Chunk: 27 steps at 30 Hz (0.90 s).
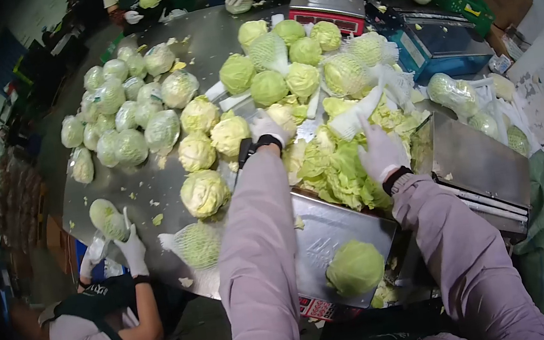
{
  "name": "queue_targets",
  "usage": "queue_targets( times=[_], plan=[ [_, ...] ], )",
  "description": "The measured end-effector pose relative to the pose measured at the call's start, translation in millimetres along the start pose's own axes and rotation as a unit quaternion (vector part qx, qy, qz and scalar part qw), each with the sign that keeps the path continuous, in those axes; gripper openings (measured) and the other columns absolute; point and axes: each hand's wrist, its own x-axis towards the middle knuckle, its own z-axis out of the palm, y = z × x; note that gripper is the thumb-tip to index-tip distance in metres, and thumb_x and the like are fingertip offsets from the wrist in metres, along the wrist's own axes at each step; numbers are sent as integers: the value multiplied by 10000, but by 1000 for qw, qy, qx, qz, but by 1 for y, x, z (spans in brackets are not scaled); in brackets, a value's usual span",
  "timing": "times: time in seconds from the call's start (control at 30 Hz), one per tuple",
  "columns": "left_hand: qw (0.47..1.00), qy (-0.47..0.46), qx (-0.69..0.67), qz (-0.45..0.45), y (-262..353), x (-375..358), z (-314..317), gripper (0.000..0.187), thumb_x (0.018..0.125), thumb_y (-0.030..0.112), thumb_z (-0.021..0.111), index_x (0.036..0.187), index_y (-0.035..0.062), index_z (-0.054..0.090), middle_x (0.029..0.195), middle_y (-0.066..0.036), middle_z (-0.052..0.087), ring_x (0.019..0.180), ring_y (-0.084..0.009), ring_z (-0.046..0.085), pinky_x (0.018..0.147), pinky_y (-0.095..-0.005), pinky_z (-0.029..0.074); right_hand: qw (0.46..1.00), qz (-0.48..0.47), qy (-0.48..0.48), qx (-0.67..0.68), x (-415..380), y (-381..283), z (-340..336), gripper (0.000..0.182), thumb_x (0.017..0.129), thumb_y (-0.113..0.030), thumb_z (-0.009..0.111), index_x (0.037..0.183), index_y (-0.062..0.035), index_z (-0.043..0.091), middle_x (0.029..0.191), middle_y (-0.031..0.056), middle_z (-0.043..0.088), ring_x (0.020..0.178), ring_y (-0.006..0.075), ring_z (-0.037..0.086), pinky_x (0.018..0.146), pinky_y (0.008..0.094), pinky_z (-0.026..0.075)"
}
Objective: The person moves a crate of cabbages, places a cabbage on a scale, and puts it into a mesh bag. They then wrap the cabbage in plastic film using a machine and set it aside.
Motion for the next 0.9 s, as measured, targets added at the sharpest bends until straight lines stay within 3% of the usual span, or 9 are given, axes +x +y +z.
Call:
queue_targets(
  times=[0.13,0.23,0.37,0.47,0.53,0.6,0.67,0.73,0.9],
  plan=[
    [999,-50,-22,2,-1,-8,-28,998,490,556,815,1239,4,454,1203,-232,462,1108,-336,518,933,-364,450,995,-77,22,-66,24,9,16,604,714,-47,581,1283,-237,505,958,122,578,876,286,597,706,381,500],
    [993,24,-37,114,-10,-15,-20,960,505,511,824,1235,2,464,1202,-250,500,1090,-352,535,926,-372,453,992,-51,-15,-112,33,12,24,162,749,-125,604,886,-158,684,918,127,592,828,300,590,706,398,494],
    [966,-26,-198,163,-36,-15,-31,860,563,415,831,1213,-18,472,1099,-208,611,1043,-306,587,902,-352,457,995,-96,23,15,27,6,-17,157,785,-269,642,817,-128,703,904,136,575,877,314,558,745,413,464],
    [937,-18,-290,192,-39,-66,-85,769,564,344,818,1165,-17,503,1055,-212,625,993,-319,610,856,-348,484,947,-255,174,87,11,-17,-95,132,771,-233,670,822,-119,713,1041,146,593,979,317,516,828,386,433],
    [937,-28,-286,196,-43,-123,-128,765,577,341,812,1169,-25,495,1028,-210,633,967,-306,623,840,-345,491,920,-229,167,270,-5,-15,-138,128,805,-142,653,914,-92,695,1107,115,609,996,236,556,850,327,439],
    [936,-29,-275,220,-56,-171,-144,771,589,328,810,1180,-42,482,1011,-200,639,940,-274,638,842,-337,493,837,-56,78,539,-32,-3,-184,206,861,-94,617,1053,-19,627,1040,50,631,931,136,580,839,265,443],
    [889,-71,-397,219,-81,-210,-122,751,602,301,811,1186,-38,482,1046,-174,625,961,-244,624,847,-331,492,801,-22,163,575,-54,16,-215,322,921,-112,518,1223,-2,506,1076,63,616,847,111,592,769,225,474],
    [906,-52,-372,193,-87,-265,-119,768,584,287,823,1187,-45,481,1051,-166,617,963,-234,616,872,-328,479,652,16,136,745,-79,17,-236,433,944,-124,444,1363,-43,369,1171,85,565,758,79,577,649,177,488],
    [935,43,-339,97,-88,-357,-55,788,590,302,828,1199,-36,460,1041,-205,610,965,-290,609,862,-371,480,419,126,-100,894,-153,100,-182,473,953,-118,449,1405,-120,309,1156,91,509,711,78,552,529,135,479]
  ],
)
